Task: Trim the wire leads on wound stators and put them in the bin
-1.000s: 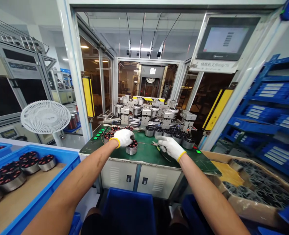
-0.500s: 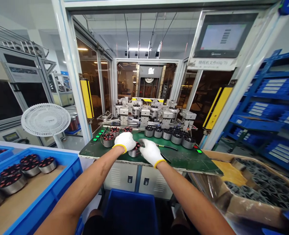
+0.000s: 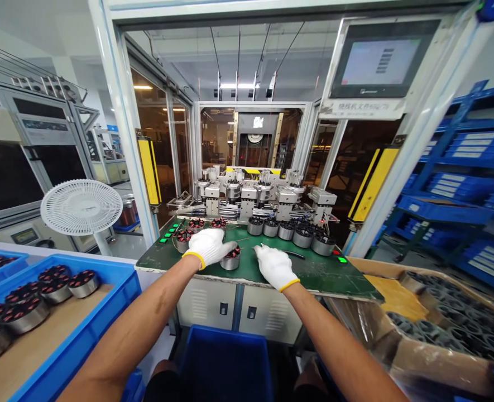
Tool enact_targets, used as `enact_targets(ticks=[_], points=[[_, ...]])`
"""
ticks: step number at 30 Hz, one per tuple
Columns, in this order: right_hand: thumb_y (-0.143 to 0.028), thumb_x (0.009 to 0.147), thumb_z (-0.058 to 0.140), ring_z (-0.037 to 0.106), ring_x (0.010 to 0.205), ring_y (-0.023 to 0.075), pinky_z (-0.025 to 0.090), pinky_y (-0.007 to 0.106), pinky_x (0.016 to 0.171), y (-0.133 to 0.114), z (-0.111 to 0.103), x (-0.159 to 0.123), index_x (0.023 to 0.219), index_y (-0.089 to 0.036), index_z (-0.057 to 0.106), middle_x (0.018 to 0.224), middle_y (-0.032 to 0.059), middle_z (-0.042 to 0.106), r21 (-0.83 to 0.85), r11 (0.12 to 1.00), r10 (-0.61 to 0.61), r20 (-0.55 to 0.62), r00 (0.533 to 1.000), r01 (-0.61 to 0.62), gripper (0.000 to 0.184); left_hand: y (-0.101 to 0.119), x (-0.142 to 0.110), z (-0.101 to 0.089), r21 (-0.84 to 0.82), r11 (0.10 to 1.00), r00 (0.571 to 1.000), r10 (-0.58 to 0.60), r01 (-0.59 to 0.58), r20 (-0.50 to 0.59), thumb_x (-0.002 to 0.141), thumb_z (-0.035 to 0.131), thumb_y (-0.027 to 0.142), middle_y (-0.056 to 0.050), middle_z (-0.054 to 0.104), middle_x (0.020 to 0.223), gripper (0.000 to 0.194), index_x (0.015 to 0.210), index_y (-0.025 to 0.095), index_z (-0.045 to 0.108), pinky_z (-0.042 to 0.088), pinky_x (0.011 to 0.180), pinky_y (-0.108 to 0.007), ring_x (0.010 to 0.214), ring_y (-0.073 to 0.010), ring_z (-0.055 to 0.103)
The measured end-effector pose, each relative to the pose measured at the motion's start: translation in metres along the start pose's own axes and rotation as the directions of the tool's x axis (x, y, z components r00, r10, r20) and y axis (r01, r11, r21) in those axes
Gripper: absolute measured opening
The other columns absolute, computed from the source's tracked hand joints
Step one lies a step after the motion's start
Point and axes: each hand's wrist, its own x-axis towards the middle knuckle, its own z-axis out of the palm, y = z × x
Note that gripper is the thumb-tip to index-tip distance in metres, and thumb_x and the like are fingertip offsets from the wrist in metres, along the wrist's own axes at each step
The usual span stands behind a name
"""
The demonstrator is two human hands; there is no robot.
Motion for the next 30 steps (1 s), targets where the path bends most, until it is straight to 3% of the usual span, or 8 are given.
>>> enact_targets(ticks=[3,6,10,13,18,23,26,30], points=[[-0.024,0.095,0.028,0.064,0.085,0.0213,0.046,0.029,0.067,-0.006,0.000,0.000,0.134,-0.025,0.042,0.109,0.0124,0.061,0.013,1.000,-0.026,-0.042,0.999,0.027,0.042,-0.005,-0.011,-0.004,0.105,0.939,0.943,0.332,-0.328,-0.018,0.063,0.061,0.066,-0.009,0.065,0.100,0.059,0.107,0.027,0.065,0.048,0.072,-0.037,0.090,-0.0299,0.062],[-0.025,0.094,0.029,0.064,0.087,0.0199,0.045,0.028,0.069,-0.009,0.001,0.000,0.131,-0.028,0.046,0.105,0.0089,0.063,0.066,0.995,-0.068,-0.036,0.997,0.071,0.040,-0.010,-0.013,0.001,0.140,0.861,0.865,0.499,-0.488,-0.048,0.079,0.056,0.045,-0.007,0.066,0.095,0.030,0.099,0.026,0.069,0.045,0.078,-0.034,0.090,-0.0245,0.062],[-0.024,0.093,0.032,0.062,0.094,0.0195,0.044,0.028,0.075,-0.008,0.005,0.003,0.126,-0.027,0.052,0.106,0.0079,0.064,0.103,0.992,-0.074,-0.015,0.997,0.075,0.038,-0.028,-0.004,0.013,-0.255,0.949,0.973,0.139,-0.185,-0.185,0.089,0.043,0.042,-0.001,0.070,0.096,0.030,0.099,0.028,0.068,0.047,0.077,-0.027,0.089,-0.0170,0.064],[-0.024,0.093,0.034,0.062,0.094,0.0200,0.045,0.029,0.075,-0.007,0.006,0.005,0.126,-0.027,0.053,0.107,0.0076,0.065,0.118,0.990,-0.073,-0.017,0.997,0.075,0.038,-0.045,0.004,0.028,-0.502,0.841,0.971,-0.239,0.201,-0.012,0.090,0.038,0.042,-0.002,0.073,0.084,0.036,0.096,0.023,0.067,0.050,0.066,-0.023,0.073,-0.0137,0.067],[-0.026,0.094,0.033,0.063,0.091,0.0208,0.045,0.029,0.074,-0.006,0.000,0.001,0.122,-0.026,0.055,0.105,0.0072,0.065,0.130,0.989,-0.063,-0.027,0.998,0.066,0.036,-0.058,0.000,0.045,-0.502,0.807,0.949,-0.284,0.313,0.135,0.089,0.041,0.033,-0.004,0.073,0.073,0.031,0.085,0.018,0.067,0.049,0.055,-0.020,0.060,-0.0115,0.066],[-0.034,0.098,0.024,0.059,0.099,0.0201,0.044,0.028,0.078,-0.031,-0.028,-0.022,0.139,-0.024,0.037,0.141,0.0105,0.043,0.120,0.971,-0.174,-0.236,0.956,0.207,0.045,-0.064,-0.019,-0.007,-0.387,0.870,0.944,-0.329,0.304,0.002,0.084,0.041,0.055,-0.004,0.071,0.074,0.045,0.079,0.021,0.069,0.048,0.064,-0.027,0.074,-0.0192,0.066],[-0.026,0.097,0.023,0.059,0.086,0.0171,0.043,0.028,0.069,-0.063,-0.039,-0.034,0.138,-0.028,0.037,0.141,0.0104,0.042,0.034,0.922,-0.368,-0.228,0.902,0.385,0.043,-0.049,-0.023,-0.041,-0.171,0.985,0.972,-0.069,0.031,-0.223,0.084,0.045,0.047,0.000,0.069,0.105,0.035,0.105,0.029,0.067,0.046,0.077,-0.028,0.097,-0.0215,0.062],[-0.019,0.097,0.021,0.057,0.084,0.0191,0.042,0.028,0.066,-0.092,-0.030,-0.047,0.116,-0.017,0.055,0.106,0.0146,0.060,0.025,0.913,-0.401,-0.144,0.905,0.408,0.040,-0.016,-0.007,-0.036,0.064,0.837,0.839,0.544,-0.543,-0.003,0.066,0.060,0.019,-0.001,0.055,0.133,0.060,0.124,0.033,0.055,0.038,0.098,-0.035,0.124,-0.0264,0.044]])
